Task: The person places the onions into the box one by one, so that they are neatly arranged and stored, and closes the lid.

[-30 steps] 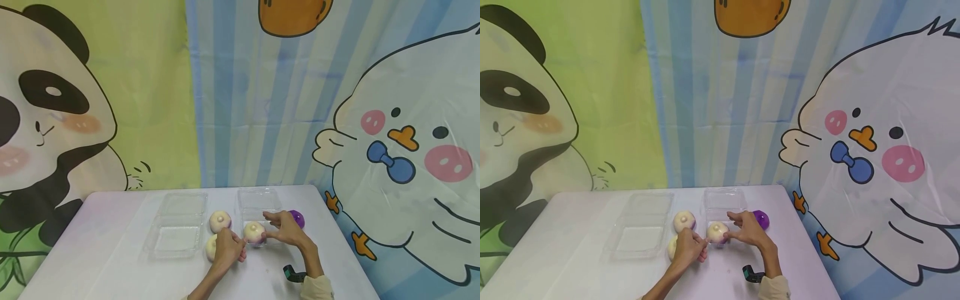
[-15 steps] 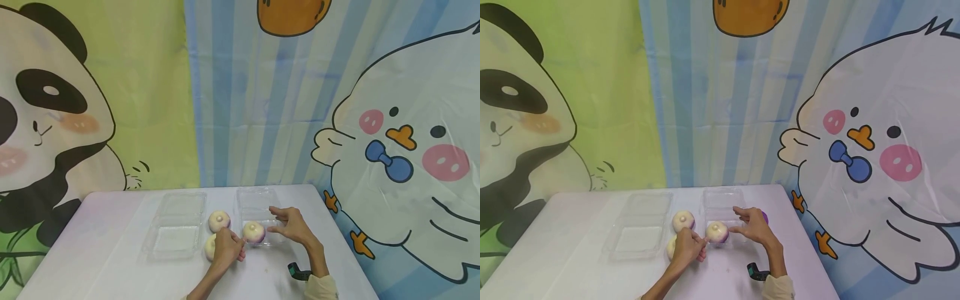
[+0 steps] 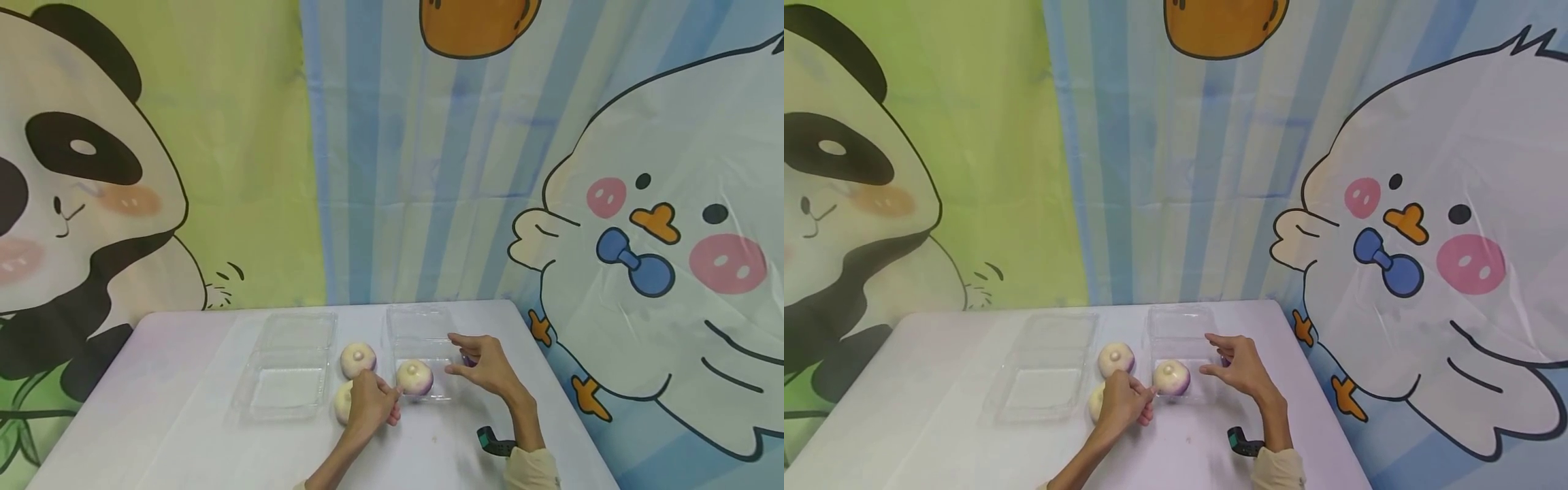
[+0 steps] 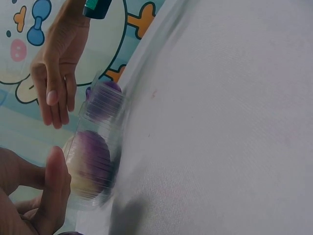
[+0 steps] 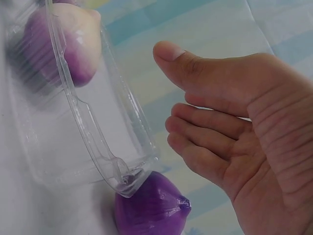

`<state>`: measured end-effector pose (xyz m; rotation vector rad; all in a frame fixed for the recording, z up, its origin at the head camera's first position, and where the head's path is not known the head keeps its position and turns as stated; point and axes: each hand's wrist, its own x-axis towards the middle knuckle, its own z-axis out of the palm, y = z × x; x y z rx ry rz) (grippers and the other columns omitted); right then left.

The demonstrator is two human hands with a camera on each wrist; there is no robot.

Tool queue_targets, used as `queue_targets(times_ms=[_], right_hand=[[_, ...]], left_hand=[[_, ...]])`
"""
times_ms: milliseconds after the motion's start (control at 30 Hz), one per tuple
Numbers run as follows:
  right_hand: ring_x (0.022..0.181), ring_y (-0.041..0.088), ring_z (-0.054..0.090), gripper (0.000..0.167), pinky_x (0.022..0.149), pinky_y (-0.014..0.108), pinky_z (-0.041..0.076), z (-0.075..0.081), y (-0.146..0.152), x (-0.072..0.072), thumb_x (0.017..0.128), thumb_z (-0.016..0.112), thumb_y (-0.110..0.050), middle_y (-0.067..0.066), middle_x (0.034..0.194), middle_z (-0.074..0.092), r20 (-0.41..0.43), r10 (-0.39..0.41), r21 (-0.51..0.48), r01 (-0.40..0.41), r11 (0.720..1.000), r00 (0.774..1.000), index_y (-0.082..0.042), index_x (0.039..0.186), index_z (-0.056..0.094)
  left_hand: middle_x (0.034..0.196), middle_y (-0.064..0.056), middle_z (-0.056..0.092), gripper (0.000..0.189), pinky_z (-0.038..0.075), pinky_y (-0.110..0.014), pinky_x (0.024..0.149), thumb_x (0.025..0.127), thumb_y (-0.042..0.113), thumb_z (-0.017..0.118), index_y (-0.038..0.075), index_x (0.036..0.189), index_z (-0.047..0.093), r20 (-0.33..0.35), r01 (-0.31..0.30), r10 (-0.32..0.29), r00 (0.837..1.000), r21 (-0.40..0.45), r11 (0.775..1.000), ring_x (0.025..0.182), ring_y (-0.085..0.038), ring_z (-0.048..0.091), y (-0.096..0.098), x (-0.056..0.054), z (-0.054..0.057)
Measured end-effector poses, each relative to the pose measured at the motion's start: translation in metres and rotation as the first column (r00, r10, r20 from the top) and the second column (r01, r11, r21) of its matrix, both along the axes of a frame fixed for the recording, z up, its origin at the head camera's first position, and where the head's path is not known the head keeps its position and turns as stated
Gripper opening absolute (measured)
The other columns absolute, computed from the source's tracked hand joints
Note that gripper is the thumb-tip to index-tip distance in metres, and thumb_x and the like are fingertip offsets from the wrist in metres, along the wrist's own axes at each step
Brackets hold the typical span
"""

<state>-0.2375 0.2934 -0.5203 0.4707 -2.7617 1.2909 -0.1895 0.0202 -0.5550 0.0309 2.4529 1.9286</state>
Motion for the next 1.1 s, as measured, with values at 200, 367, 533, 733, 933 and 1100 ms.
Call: queue_targets(times_ms=[200, 367, 533, 733, 933, 1100], right_hand=[[0.133, 0.042, 0.07, 0.07, 0.108, 0.053, 0.061, 0.0, 0.007, 0.0, 0.085, 0.097, -0.024, 0.016, 0.148, 0.069, -0.043, -0.011, 0.017, 0.012, 1.0, 0.999, -0.004, 0.146, 0.068], [0.132, 0.041, 0.072, 0.07, 0.106, 0.053, 0.062, -0.001, 0.013, -0.002, 0.084, 0.097, -0.021, 0.017, 0.147, 0.07, -0.089, -0.028, 0.019, 0.03, 0.999, 0.996, -0.002, 0.145, 0.068], [0.13, 0.043, 0.072, 0.07, 0.105, 0.054, 0.062, -0.002, 0.02, -0.001, 0.084, 0.097, -0.019, 0.018, 0.146, 0.071, -0.099, -0.052, 0.0, 0.052, 0.999, 0.994, -0.003, 0.146, 0.068], [0.13, 0.045, 0.072, 0.071, 0.106, 0.055, 0.062, -0.006, 0.028, 0.0, 0.084, 0.096, -0.018, 0.02, 0.147, 0.07, -0.094, -0.083, -0.011, 0.082, 0.997, 0.992, -0.002, 0.147, 0.066], [0.13, 0.045, 0.072, 0.073, 0.106, 0.057, 0.061, -0.008, 0.035, 0.002, 0.085, 0.096, -0.021, 0.02, 0.149, 0.068, -0.089, -0.128, -0.003, 0.129, 0.992, 0.988, -0.004, 0.149, 0.065], [0.129, 0.045, 0.072, 0.075, 0.107, 0.059, 0.06, -0.01, 0.04, 0.003, 0.084, 0.097, -0.02, 0.022, 0.149, 0.067, -0.104, -0.151, -0.017, 0.15, 0.989, 0.983, -0.003, 0.149, 0.064]], left_hand=[[0.051, -0.005, 0.067, 0.024, 0.061, -0.035, 0.04, 0.093, -0.003, 0.078, -0.005, 0.071, 0.07, 0.008, -0.005, 0.005, 1.0, 0.014, 1.0, 0.037, -0.014, 0.065, 0.0, 0.001, 0.0], [0.051, -0.006, 0.068, 0.023, 0.061, -0.035, 0.04, 0.093, -0.004, 0.077, -0.006, 0.072, 0.07, 0.007, -0.002, 0.002, 1.0, 0.02, 1.0, 0.037, -0.015, 0.065, 0.001, 0.001, 0.0], [0.051, -0.006, 0.068, 0.021, 0.061, -0.035, 0.04, 0.092, -0.005, 0.077, -0.005, 0.072, 0.07, 0.008, -0.006, 0.006, 1.0, 0.005, 1.0, 0.037, -0.014, 0.065, 0.001, 0.001, 0.0], [0.05, -0.006, 0.067, 0.021, 0.061, -0.034, 0.039, 0.092, -0.006, 0.077, -0.004, 0.072, 0.07, 0.013, -0.01, 0.01, 1.0, -0.003, 1.0, 0.036, -0.014, 0.065, 0.001, 0.002, -0.001], [0.051, -0.006, 0.068, 0.021, 0.061, -0.035, 0.04, 0.092, -0.006, 0.077, -0.005, 0.072, 0.07, 0.005, -0.003, 0.003, 1.0, 0.003, 1.0, 0.037, -0.015, 0.065, 0.0, 0.001, -0.002], [0.051, -0.006, 0.067, 0.02, 0.061, -0.035, 0.04, 0.092, -0.006, 0.077, -0.007, 0.073, 0.071, 0.003, -0.002, 0.002, 1.0, 0.008, 1.0, 0.037, -0.015, 0.065, 0.001, 0.0, -0.002]])
